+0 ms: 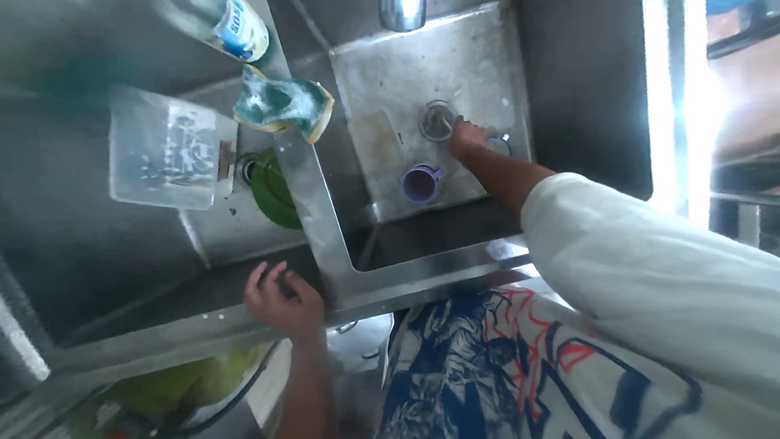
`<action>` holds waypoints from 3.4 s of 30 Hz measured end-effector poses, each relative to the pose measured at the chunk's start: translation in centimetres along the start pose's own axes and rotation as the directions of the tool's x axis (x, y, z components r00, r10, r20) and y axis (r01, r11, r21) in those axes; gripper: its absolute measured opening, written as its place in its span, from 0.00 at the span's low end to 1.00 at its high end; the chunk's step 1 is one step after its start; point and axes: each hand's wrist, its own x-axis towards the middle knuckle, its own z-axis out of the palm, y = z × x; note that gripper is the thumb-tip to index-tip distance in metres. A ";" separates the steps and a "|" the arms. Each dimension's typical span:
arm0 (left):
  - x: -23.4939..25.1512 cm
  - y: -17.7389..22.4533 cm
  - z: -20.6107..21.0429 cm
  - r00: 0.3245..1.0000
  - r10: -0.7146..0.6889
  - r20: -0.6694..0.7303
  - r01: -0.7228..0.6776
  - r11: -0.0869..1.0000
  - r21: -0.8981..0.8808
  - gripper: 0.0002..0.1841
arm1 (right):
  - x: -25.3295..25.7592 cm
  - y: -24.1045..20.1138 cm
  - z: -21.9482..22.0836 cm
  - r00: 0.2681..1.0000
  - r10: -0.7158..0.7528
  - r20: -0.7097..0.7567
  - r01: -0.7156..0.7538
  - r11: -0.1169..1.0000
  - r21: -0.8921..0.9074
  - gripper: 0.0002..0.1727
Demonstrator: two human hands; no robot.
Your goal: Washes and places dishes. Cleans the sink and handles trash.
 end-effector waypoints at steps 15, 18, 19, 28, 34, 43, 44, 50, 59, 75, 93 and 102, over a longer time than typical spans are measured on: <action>0.0 0.1 0.2 0.999 0.025 -0.022 -0.026 1.000 -0.018 0.16 | -2.4 -1.4 0.0 0.994 -0.034 0.101 0.043 0.995 -0.095 0.17; 0.0 0.0 0.0 1.000 0.023 -0.014 -0.023 1.000 -0.013 0.16 | -3.0 -0.8 -0.8 0.996 -0.023 0.092 0.031 0.995 -0.092 0.17; 0.0 0.0 0.1 1.000 0.023 -0.017 -0.023 1.000 -0.017 0.16 | -3.1 -0.5 -1.4 0.997 -0.025 0.079 0.033 0.994 -0.103 0.16; 0.0 0.0 0.0 1.000 0.018 0.009 -0.018 0.999 -0.033 0.17 | 0.5 2.3 -6.0 0.942 -0.296 0.158 0.331 0.746 -0.577 0.17; -0.1 0.0 0.3 1.000 0.007 -0.009 -0.008 1.000 -0.025 0.16 | 2.0 2.2 -7.2 0.951 -0.257 0.170 0.308 0.833 -0.459 0.14; -0.1 0.0 0.4 1.000 -0.009 -0.007 0.009 1.000 -0.024 0.17 | 5.7 4.1 -6.4 0.984 -0.141 0.112 0.162 0.965 -0.205 0.18; -0.1 0.0 0.4 1.000 -0.008 -0.009 0.008 1.000 -0.023 0.17 | 6.4 4.4 -6.3 0.979 -0.157 0.130 0.182 0.961 -0.208 0.19; -0.1 -0.2 0.4 1.000 -0.010 -0.013 0.010 1.000 -0.011 0.17 | 10.2 6.4 -4.3 0.928 -0.325 0.181 0.355 0.918 -0.178 0.19; 0.0 -0.2 0.3 1.000 -0.002 0.001 0.002 1.000 -0.021 0.16 | 5.8 5.0 -6.3 0.963 -0.234 0.136 0.258 0.945 -0.199 0.19; 0.4 0.4 -0.4 0.998 0.028 0.050 -0.019 0.985 -0.173 0.14 | -10.9 11.5 -10.5 0.918 -0.379 -0.115 0.391 0.911 0.127 0.19; 0.5 -0.3 -0.3 0.993 0.000 0.122 0.016 0.991 -0.136 0.17 | -39.6 29.4 13.6 0.631 -0.321 -0.706 0.385 0.920 -0.075 0.22; 0.8 0.5 -1.0 0.984 -0.024 0.175 0.025 1.000 -0.005 0.19 | -31.3 30.6 20.8 0.936 -0.070 -0.344 0.135 0.976 0.171 0.20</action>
